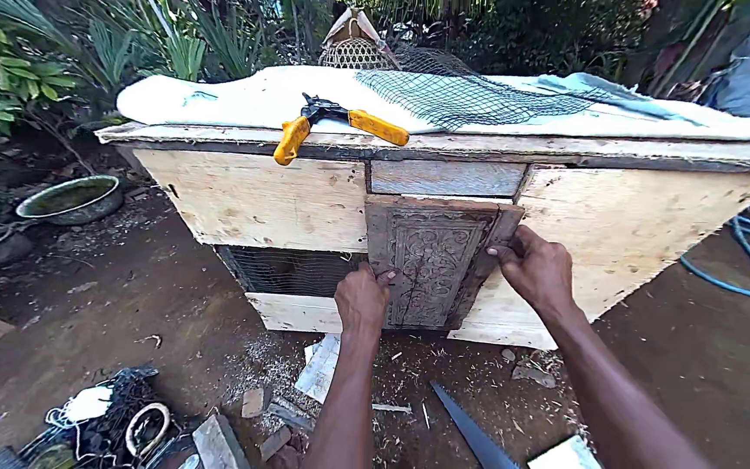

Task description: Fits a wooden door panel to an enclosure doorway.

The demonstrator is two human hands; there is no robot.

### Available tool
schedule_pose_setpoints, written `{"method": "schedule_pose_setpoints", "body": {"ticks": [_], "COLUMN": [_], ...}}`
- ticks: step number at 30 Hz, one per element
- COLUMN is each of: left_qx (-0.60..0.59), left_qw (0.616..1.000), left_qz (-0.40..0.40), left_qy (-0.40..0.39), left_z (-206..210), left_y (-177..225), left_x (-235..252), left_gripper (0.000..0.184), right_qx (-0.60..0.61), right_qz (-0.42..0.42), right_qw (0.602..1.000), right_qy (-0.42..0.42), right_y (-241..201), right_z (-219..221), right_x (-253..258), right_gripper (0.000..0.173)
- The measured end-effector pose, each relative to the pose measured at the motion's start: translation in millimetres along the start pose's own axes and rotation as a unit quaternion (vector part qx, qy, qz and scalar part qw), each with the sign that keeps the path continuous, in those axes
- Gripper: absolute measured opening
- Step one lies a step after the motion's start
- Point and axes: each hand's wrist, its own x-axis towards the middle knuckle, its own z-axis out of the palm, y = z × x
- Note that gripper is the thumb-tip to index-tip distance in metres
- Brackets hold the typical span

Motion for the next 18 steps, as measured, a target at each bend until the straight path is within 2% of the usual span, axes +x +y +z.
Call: {"method": "schedule_pose_setpoints", "body": {"ticks": [5,8,11,13,18], "left_qx": [-0.055,-0.125,-0.180,-0.202,-0.282], "left_qw": [0.998,0.991,0.977,0.969,0.943], "left_qz": [0.009,-0.005,-0.048,-0.079,-0.154], "left_qy": [0.009,0.051,0.099,0.116,0.092], "left_z": [9,23,39,46,47], "left_y": [-14,-17,0,17,42], "left_x": [5,2,-10,-19,-26], "left_gripper": [0.052,0.046,0.044,0.049,0.071], "right_qx": [0.000,0.010,0.030,0.055,0.154], "right_qz": [-0.013,-0.014,-0.022,-0.029,-0.021], "right_qw": [1.000,1.000,0.999,0.998,0.987], "right_qy": [0.003,0.006,0.003,-0.004,-0.026], "right_y": [3,2,3,4,-1], "right_z": [5,6,6,7,9], "right_x": [0,-1,-2,-3,-6], "right_gripper": [0.028,0.027,0.027,0.028,0.033]}}
